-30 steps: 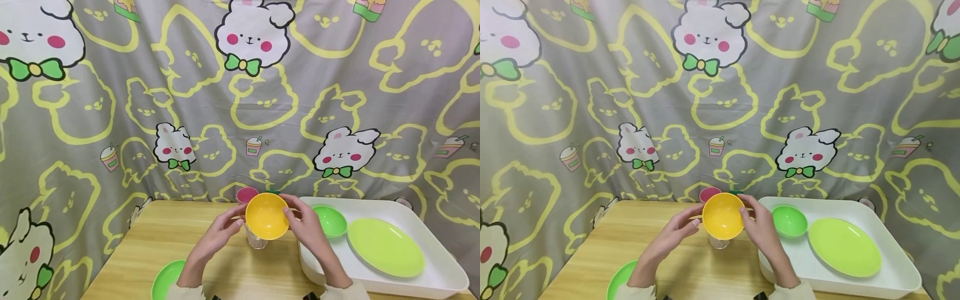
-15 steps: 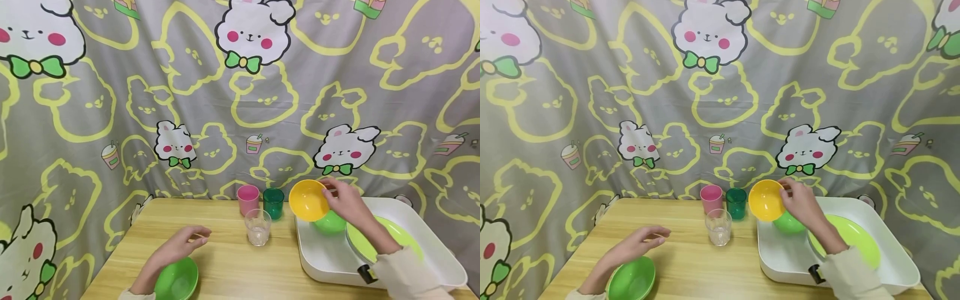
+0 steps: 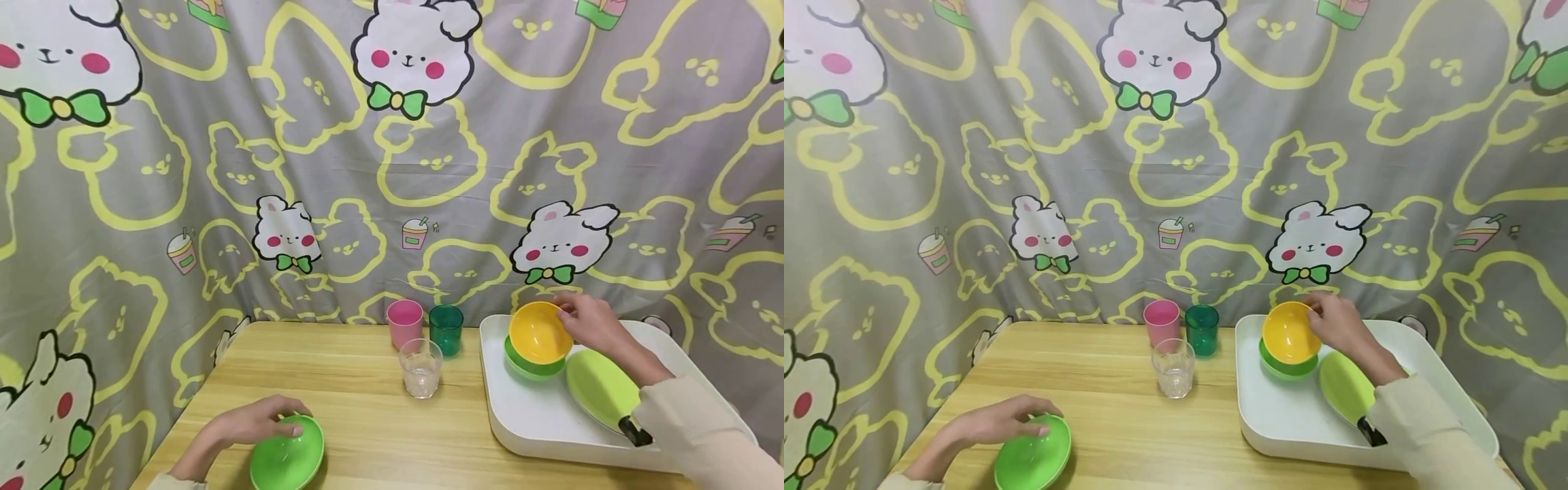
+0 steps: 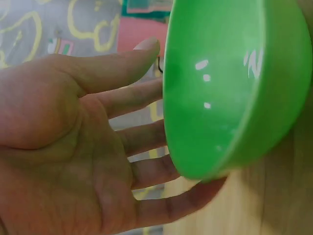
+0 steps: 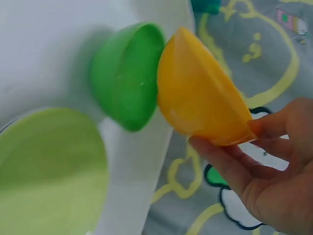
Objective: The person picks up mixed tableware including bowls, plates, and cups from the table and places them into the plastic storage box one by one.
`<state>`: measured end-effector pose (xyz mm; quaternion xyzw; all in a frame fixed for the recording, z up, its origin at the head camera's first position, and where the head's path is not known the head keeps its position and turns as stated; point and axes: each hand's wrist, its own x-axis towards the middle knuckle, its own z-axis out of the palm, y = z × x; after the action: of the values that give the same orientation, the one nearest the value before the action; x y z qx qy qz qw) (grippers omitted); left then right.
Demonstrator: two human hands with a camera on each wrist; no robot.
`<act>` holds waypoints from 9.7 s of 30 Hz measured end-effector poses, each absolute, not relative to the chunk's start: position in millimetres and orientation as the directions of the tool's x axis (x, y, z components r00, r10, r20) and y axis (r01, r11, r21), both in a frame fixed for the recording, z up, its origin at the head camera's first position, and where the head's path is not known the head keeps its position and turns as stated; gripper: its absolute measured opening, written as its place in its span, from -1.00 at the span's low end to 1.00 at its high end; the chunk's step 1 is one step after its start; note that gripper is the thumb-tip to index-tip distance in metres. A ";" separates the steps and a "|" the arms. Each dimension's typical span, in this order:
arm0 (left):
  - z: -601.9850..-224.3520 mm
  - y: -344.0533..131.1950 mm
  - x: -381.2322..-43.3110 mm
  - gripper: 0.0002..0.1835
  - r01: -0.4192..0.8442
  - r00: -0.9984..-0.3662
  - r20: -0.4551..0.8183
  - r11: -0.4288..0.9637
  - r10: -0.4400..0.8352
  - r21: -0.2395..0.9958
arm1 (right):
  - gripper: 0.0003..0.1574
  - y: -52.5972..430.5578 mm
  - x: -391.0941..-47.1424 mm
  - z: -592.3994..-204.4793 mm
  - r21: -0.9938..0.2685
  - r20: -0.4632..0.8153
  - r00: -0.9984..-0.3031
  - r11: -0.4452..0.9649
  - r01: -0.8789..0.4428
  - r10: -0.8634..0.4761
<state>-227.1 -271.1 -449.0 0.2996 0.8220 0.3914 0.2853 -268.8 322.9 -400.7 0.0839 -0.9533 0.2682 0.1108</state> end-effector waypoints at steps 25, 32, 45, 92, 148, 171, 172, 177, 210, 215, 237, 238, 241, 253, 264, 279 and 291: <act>-467.2 -298.2 -229.4 -0.64 -0.067 -0.764 -0.322 0.428 0.560 0.901 | -0.55 332.1 -287.7 -431.1 -0.727 -0.116 -0.993 0.677 0.111 0.038; -463.3 -301.9 -230.1 -0.60 -0.086 -0.852 -0.291 0.433 0.435 0.897 | -0.72 331.8 -281.4 -440.7 -0.731 -0.158 -0.987 0.669 0.131 0.022; -459.2 -287.6 -240.8 -0.51 -0.030 -0.945 -0.136 0.335 0.298 0.942 | -0.60 332.0 -271.1 -430.6 -0.655 0.008 -0.998 0.754 -0.051 -0.061; -411.0 -205.7 -258.5 -0.43 0.139 -0.990 0.132 -0.191 -0.046 0.972 | -0.12 246.9 -230.0 -404.8 -0.812 0.437 -0.896 0.464 -0.355 0.078; -441.9 -149.1 -259.8 -0.43 0.018 -0.961 0.063 -0.165 0.271 0.986 | -0.24 113.9 -238.5 -459.7 -0.883 0.399 -0.916 0.253 -0.396 -0.044; -444.7 -121.4 -253.7 -0.50 0.040 -0.893 0.100 -0.144 0.439 0.989 | -0.43 108.1 -234.6 -456.0 -0.872 0.383 -0.921 0.301 -0.386 -0.072; -444.3 -120.2 -253.5 -0.49 0.042 -0.890 0.104 -0.147 0.444 0.988 | -0.45 109.8 -235.1 -454.4 -0.870 0.383 -0.921 0.309 -0.385 -0.070; -443.0 -115.4 -253.6 -0.50 0.045 -0.885 0.109 -0.148 0.452 0.988 | -0.50 117.2 -237.0 -448.0 -0.864 0.380 -0.922 0.328 -0.382 -0.073; -484.9 -75.8 -258.9 -0.12 0.237 -0.924 0.185 0.121 0.334 0.964 | -0.66 240.6 -241.2 -393.6 -0.594 0.431 -0.902 0.752 -0.284 0.000; -493.6 -67.1 -259.1 0.04 0.173 -0.920 0.140 0.060 0.366 0.983 | -0.65 267.9 -244.9 -394.7 -0.540 0.418 -0.909 0.805 -0.247 0.002; -503.1 -56.9 -259.4 -0.13 0.235 -0.938 0.195 0.113 0.286 0.965 | -0.57 324.3 -259.2 -429.1 -0.763 0.054 -0.989 0.645 0.049 0.139; -503.1 -56.5 -259.7 -0.14 0.235 -0.937 0.197 0.107 0.288 0.966 | -0.57 325.9 -259.2 -430.0 -0.767 0.043 -0.988 0.639 0.061 0.147; -501.5 -57.7 -259.4 -0.16 0.232 -0.935 0.196 0.091 0.294 0.968 | -0.57 329.7 -260.1 -434.6 -0.797 0.006 -0.987 0.597 0.092 0.159; -486.4 -78.5 -261.0 -0.11 0.185 -0.944 0.150 0.094 0.295 0.978 | -0.61 330.7 -257.2 -446.9 -0.835 -0.007 -0.988 0.542 0.090 0.153; -458.3 -87.6 -271.4 -0.15 0.213 -0.956 0.205 0.018 0.211 0.977 | -0.38 316.7 -246.7 -432.5 -0.729 0.221 -0.960 0.683 -0.045 0.173; -437.2 -99.8 -273.8 -0.24 0.247 -0.959 0.254 -0.072 0.125 0.966 | -0.28 287.8 -229.5 -413.7 -0.835 0.340 -0.925 0.506 -0.215 0.168; -431.2 -100.9 -275.5 -0.26 0.270 -0.953 0.279 -0.085 0.115 0.959 | -0.30 260.8 -219.7 -416.0 -0.858 0.427 -0.886 0.392 -0.333 0.182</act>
<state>-275.5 -100.9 -431.2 0.1428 0.6742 0.7226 -0.0538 -219.7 260.8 -416.0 0.0472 -0.8006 0.5495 0.2343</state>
